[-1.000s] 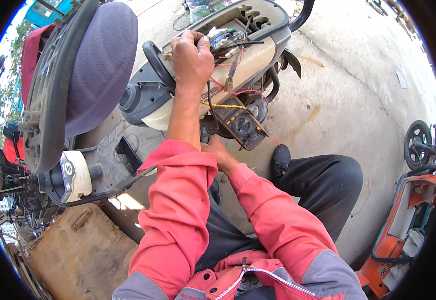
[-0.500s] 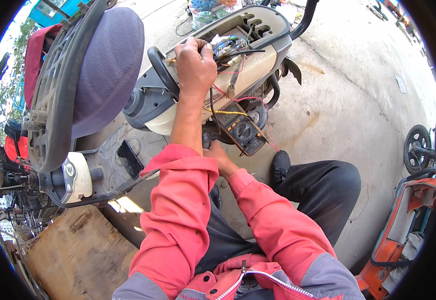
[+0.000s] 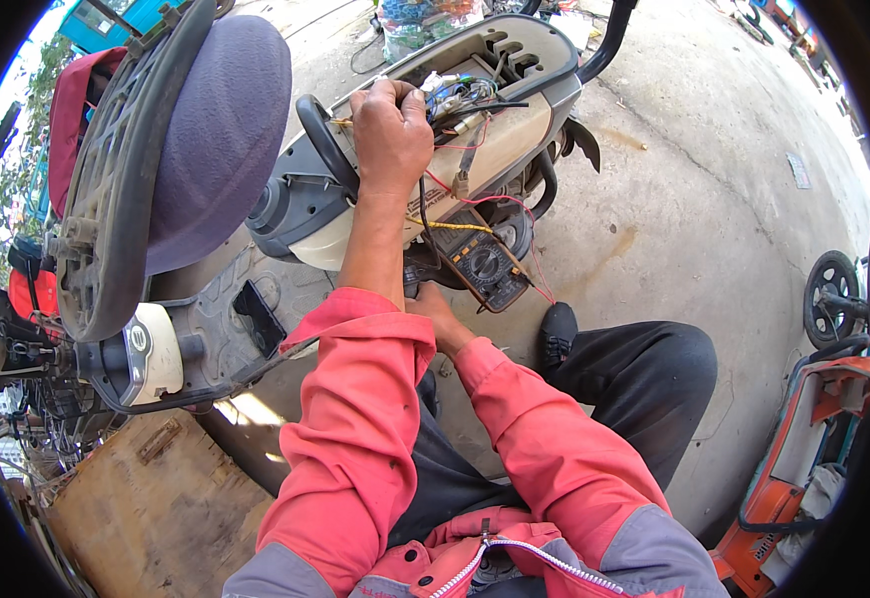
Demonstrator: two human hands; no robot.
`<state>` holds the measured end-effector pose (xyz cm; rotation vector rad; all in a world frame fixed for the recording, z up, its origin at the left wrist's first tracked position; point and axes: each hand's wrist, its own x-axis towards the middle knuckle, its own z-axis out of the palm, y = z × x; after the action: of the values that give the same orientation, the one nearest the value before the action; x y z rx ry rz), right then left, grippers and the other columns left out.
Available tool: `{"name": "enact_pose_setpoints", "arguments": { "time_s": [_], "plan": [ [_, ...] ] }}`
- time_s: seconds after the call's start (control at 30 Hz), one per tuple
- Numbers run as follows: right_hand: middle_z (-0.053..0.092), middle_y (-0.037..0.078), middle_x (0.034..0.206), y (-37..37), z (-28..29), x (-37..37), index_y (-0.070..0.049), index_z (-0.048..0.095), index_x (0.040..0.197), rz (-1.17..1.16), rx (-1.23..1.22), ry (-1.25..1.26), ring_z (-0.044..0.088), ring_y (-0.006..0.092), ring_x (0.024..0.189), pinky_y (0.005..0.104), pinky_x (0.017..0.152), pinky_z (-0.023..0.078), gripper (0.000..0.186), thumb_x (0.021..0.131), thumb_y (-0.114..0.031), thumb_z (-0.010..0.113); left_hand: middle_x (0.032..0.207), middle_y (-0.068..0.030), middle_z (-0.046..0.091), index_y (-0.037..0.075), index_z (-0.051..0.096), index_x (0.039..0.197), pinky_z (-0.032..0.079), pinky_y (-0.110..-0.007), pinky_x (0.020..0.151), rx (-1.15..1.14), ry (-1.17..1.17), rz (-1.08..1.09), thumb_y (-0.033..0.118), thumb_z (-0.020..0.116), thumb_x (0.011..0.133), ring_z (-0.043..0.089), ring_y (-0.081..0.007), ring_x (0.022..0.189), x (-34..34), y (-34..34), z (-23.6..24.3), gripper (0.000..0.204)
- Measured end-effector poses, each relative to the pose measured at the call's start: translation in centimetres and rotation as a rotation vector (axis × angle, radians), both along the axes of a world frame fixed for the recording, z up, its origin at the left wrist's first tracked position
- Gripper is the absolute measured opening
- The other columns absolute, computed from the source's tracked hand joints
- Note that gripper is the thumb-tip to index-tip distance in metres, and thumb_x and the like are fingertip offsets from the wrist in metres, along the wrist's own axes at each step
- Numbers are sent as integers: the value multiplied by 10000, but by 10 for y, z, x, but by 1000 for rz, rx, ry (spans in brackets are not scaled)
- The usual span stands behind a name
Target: The person is sitting on the ground and working on the wiring of a scooter. They are using a multimeter to test the electrical connections and appear to be troubleshooting an issue.
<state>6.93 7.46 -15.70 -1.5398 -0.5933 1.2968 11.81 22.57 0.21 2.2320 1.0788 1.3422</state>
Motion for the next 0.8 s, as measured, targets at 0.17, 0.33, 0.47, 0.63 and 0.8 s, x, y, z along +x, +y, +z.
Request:
{"name": "enact_pose_setpoints", "arguments": {
  "time_s": [0.17, 0.33, 0.47, 0.63, 0.8],
  "plan": [
    [685, 134, 835, -1, 8, 3, 154, 654, 932, 37, -26, -18, 611, 162, 743, 381, 663, 512, 364, 774, -173, 656, 886, -232, 672, -34, 699, 931, 498, -433, 816, -3, -1, 4, 193, 662, 902, 645, -349, 875, -1, 1, -1, 232],
    [692, 146, 872, -1, 7, 2, 155, 649, 967, 31, -22, -24, 621, 171, 769, 378, 688, 519, 380, 776, -173, 655, 896, -235, 665, -34, 698, 934, 494, -433, 823, -7, 3, 6, 196, 660, 904, 642, -351, 881, -1, 0, 0, 235],
    [695, 149, 886, -2, 6, 1, 153, 647, 990, 9, 17, 9, 625, 178, 781, 374, 704, 523, 389, 778, -173, 651, 898, -235, 661, -33, 698, 933, 492, -433, 831, -7, -2, 3, 203, 657, 906, 637, -354, 889, -1, -1, 0, 241],
    [696, 146, 895, -1, 3, 3, 142, 651, 1002, 45, -10, -9, 627, 180, 789, 371, 724, 524, 386, 779, -173, 651, 877, -214, 667, -37, 690, 907, 476, -453, 867, -60, -7, -12, 142, 642, 907, 574, -360, 978, 1, -5, 5, 185],
    [694, 139, 891, -2, 8, 3, 132, 656, 991, 32, -6, -2, 624, 174, 788, 370, 721, 522, 373, 778, -174, 658, 884, -212, 667, -34, 690, 909, 474, -452, 873, -67, -7, -11, 144, 644, 907, 573, -360, 982, 0, -5, 5, 183]
  ]
}}
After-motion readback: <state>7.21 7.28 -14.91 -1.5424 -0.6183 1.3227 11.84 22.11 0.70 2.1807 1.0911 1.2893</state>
